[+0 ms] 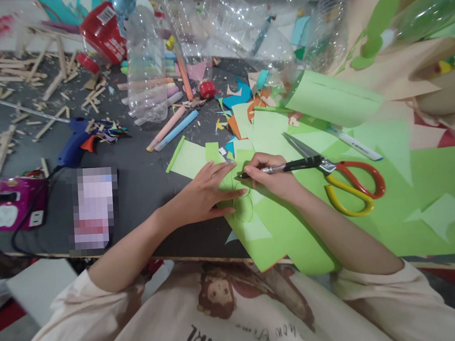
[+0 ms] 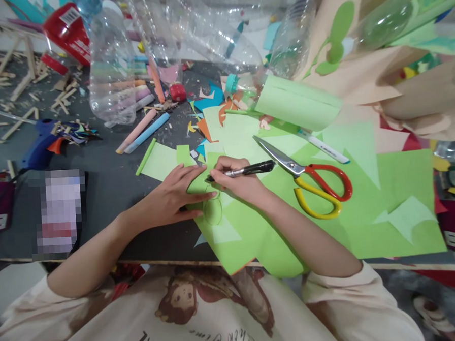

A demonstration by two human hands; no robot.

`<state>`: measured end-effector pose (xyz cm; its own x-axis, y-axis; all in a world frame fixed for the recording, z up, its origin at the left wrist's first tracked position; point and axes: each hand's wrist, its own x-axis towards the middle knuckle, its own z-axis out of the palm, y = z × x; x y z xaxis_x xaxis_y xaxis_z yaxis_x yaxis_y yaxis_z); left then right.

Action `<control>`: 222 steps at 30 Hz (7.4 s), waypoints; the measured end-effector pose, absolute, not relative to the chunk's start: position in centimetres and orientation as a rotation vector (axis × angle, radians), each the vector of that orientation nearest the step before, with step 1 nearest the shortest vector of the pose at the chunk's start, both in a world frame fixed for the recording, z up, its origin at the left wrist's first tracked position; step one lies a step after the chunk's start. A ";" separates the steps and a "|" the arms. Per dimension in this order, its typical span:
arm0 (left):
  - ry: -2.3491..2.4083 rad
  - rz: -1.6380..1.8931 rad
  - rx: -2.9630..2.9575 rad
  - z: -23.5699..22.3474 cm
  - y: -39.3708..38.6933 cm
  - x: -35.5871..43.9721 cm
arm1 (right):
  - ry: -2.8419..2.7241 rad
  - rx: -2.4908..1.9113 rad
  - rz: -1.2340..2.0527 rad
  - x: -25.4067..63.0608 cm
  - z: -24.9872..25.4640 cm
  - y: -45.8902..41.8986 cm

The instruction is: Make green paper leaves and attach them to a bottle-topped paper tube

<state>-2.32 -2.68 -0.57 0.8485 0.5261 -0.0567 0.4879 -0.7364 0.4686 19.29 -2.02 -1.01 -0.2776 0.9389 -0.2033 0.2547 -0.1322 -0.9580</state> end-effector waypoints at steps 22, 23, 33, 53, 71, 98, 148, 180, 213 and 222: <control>0.755 0.105 2.565 -0.9 -2.8 -2.4 | -1.578 -1.375 1.418 19.4 -1.2 -1.9; 0.756 0.104 2.566 -0.9 -2.8 -2.4 | -1.551 -1.374 1.429 19.4 -1.3 -1.9; 0.773 0.094 2.566 -1.0 -2.8 -2.4 | -1.591 -1.382 1.403 19.3 -1.1 -2.0; 0.773 0.103 2.554 -0.9 -2.8 -2.4 | -1.531 -1.461 1.327 19.0 -1.1 -2.2; 0.787 0.105 2.581 -0.8 -2.8 -2.2 | -1.516 -1.465 1.264 18.8 -0.8 -2.3; 0.786 0.112 2.713 -0.6 -3.0 -2.4 | -1.275 -1.383 1.383 19.8 -1.1 -2.2; 0.757 0.155 2.693 -1.0 -2.7 -2.8 | -1.413 -1.459 1.209 20.4 -1.2 -2.2; 0.611 0.237 2.729 -0.8 -3.9 -2.2 | -1.509 -1.490 1.216 19.7 -0.8 -1.8; 0.656 0.224 2.717 -0.9 -3.6 -2.6 | -1.476 -1.477 1.281 19.9 -0.8 -1.7; 0.652 0.189 2.707 -0.7 -3.4 -2.6 | -1.501 -1.469 1.287 19.9 -0.8 -1.6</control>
<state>-2.57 -3.45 -0.71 0.8851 0.4630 0.0471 0.4164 -0.8331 0.3640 19.92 -1.61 -0.81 -0.1461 0.9742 -0.1718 0.3183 -0.1181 -0.9406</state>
